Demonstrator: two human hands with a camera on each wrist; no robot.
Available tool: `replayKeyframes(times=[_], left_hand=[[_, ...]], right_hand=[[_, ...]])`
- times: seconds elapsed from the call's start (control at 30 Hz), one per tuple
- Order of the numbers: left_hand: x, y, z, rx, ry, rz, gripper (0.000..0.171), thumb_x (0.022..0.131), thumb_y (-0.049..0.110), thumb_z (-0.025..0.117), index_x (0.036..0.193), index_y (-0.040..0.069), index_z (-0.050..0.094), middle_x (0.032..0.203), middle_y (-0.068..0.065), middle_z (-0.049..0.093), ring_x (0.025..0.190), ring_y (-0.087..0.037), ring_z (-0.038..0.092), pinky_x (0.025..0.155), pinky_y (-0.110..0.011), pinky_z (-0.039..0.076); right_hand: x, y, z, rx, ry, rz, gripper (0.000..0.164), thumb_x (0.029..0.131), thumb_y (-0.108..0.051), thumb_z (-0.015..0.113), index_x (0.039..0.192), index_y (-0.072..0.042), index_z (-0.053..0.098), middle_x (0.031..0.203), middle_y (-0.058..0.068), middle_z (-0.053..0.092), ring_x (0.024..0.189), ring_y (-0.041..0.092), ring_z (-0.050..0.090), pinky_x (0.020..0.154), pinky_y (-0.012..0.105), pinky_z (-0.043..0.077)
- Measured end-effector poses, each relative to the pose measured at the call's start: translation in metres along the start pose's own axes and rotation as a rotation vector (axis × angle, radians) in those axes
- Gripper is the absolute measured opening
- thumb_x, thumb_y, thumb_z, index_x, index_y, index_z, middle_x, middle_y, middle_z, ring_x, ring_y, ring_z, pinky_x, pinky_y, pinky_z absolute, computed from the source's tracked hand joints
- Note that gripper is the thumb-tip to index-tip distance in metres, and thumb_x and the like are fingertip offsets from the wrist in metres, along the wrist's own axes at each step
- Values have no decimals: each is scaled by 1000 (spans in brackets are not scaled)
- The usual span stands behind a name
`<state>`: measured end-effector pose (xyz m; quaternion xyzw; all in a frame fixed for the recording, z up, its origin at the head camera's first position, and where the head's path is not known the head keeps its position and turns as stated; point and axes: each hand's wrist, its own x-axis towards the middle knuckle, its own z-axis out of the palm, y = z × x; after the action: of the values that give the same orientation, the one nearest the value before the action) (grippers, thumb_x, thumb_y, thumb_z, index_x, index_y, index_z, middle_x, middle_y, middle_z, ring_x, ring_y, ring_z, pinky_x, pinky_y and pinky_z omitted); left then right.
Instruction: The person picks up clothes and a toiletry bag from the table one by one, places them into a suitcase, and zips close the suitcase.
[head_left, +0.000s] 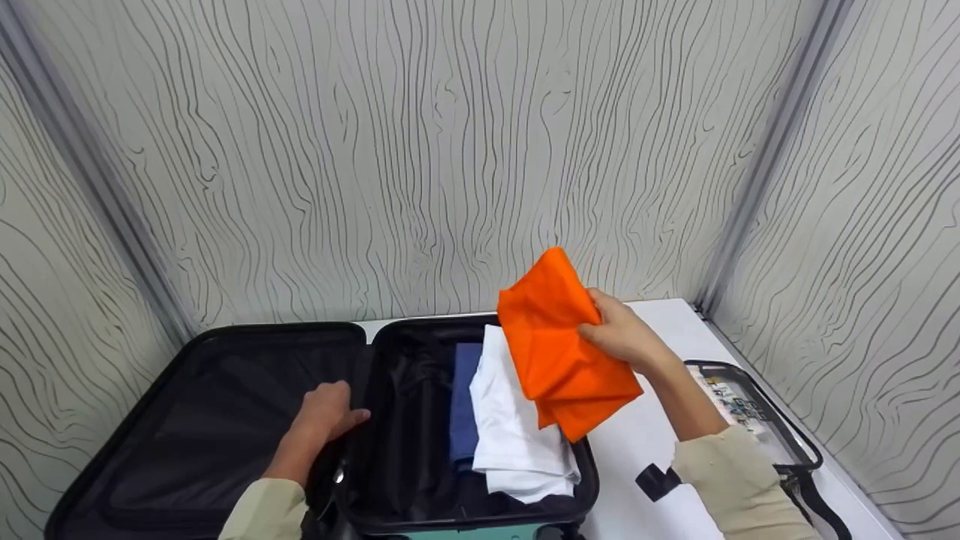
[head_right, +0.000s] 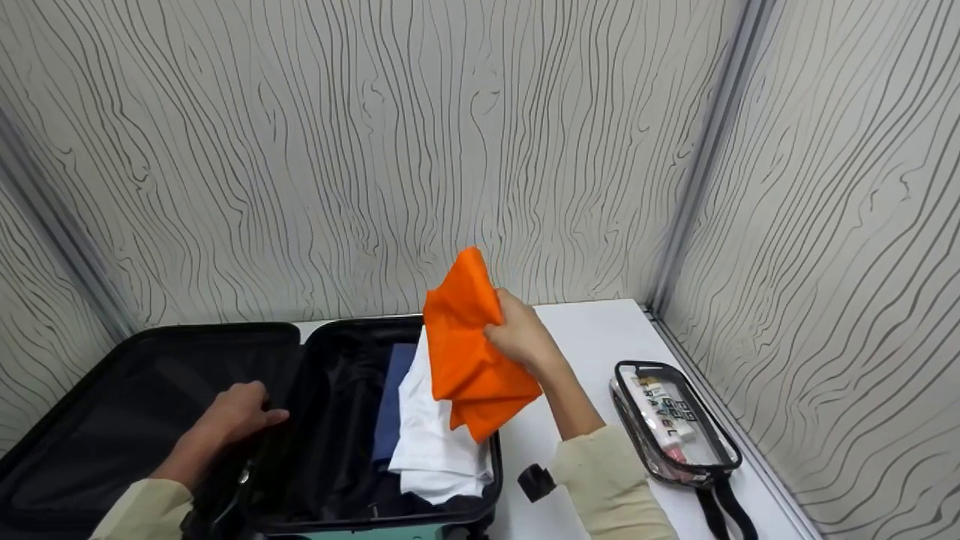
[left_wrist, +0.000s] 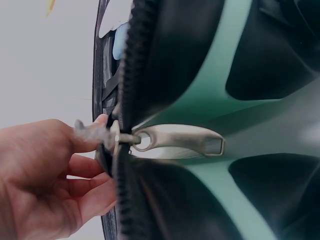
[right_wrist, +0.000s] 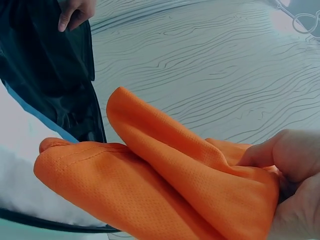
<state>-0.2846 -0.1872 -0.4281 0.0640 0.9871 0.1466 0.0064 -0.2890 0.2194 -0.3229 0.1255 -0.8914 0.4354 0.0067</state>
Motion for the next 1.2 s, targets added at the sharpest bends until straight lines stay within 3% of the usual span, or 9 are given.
replayKeyframes(times=[0.47, 0.8, 1.2], left_hand=[[1, 2, 1, -16, 8, -16, 28, 84, 26, 69, 78, 2, 56, 69, -11, 55, 68, -29, 58, 67, -45, 47], [0, 1, 0, 13, 29, 0, 30, 84, 27, 68, 73, 4, 53, 63, -7, 51, 63, -26, 55, 66, -45, 47], [2, 1, 2, 16, 16, -17, 29, 83, 28, 69, 76, 2, 57, 68, -11, 56, 69, -30, 60, 69, -46, 48]], right_hand=[[18, -7, 46, 118, -54, 35, 43, 86, -1, 50, 128, -6, 45, 107, 13, 56, 86, 23, 55, 76, 35, 46], [34, -13, 81, 221, -60, 36, 54, 81, 6, 48, 134, -5, 43, 113, 11, 54, 90, 24, 52, 79, 35, 43], [45, 0, 109, 309, -67, 19, 49, 79, 8, 50, 127, -2, 48, 112, 13, 56, 87, 22, 55, 75, 33, 45]])
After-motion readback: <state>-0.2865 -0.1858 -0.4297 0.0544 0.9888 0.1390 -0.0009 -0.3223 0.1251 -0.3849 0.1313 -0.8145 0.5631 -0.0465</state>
